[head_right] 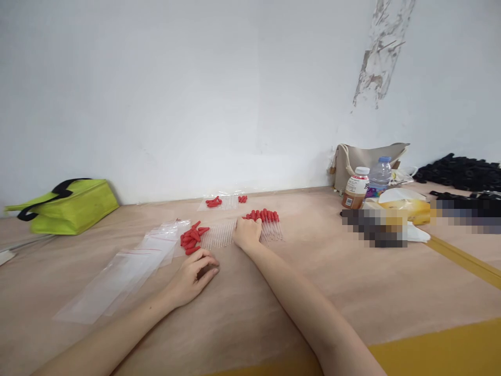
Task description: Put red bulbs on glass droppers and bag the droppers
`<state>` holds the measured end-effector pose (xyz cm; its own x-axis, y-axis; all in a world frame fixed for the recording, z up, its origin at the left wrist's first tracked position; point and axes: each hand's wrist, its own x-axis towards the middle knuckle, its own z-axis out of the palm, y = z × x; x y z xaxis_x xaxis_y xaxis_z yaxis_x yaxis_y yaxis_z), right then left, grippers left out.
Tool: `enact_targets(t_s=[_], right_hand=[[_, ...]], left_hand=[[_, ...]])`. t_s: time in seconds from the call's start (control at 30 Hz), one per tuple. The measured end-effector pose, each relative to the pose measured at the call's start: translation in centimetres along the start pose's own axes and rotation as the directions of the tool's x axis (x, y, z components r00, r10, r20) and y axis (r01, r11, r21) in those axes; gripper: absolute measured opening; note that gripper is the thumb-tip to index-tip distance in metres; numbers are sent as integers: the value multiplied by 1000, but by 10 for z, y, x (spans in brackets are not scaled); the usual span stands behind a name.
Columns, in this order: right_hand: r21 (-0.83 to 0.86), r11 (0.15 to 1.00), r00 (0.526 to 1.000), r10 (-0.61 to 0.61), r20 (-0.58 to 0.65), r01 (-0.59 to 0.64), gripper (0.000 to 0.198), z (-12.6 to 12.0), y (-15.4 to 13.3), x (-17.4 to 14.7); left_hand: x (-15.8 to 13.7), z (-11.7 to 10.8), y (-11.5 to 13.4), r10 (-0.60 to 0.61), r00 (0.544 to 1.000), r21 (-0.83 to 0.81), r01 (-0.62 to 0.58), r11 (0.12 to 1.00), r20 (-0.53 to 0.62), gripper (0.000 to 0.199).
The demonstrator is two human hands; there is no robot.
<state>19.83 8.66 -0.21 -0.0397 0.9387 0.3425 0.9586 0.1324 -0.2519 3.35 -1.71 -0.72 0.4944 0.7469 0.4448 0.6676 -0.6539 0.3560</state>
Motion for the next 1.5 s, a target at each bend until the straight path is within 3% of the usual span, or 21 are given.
enact_targets(t_s=[0.43,0.6,0.8,0.93,1.07,1.2,1.5], right_hand=[[25,984,973,172,155,-177,24,1,-20,16],[40,983,971,168,172,-177,23,0,-23,17],[56,996,992,63,108,-69,27,-16,-6,0],[30,992,991,-117,-68,119,25,-26,25,-31],[28,946,935,-315,-162,323,19,-29,61,-61],[99,903,889,-384,-248,418,20,-30,79,-72],[233,845,870,-427,-247,481,23,-31,72,-78]], left_hand=[[1,-2,0,8,1000,1,-8,1000,0,10],[0,0,2,17,1000,-2,-17,1000,-19,10],[3,-8,-8,-39,983,142,65,988,-177,10],[12,-31,-34,-88,949,279,176,944,-302,13],[15,-52,-52,-75,977,324,139,936,-200,13],[10,-51,-54,-39,994,395,76,915,-100,12],[9,-27,-61,18,981,388,59,920,-192,10]])
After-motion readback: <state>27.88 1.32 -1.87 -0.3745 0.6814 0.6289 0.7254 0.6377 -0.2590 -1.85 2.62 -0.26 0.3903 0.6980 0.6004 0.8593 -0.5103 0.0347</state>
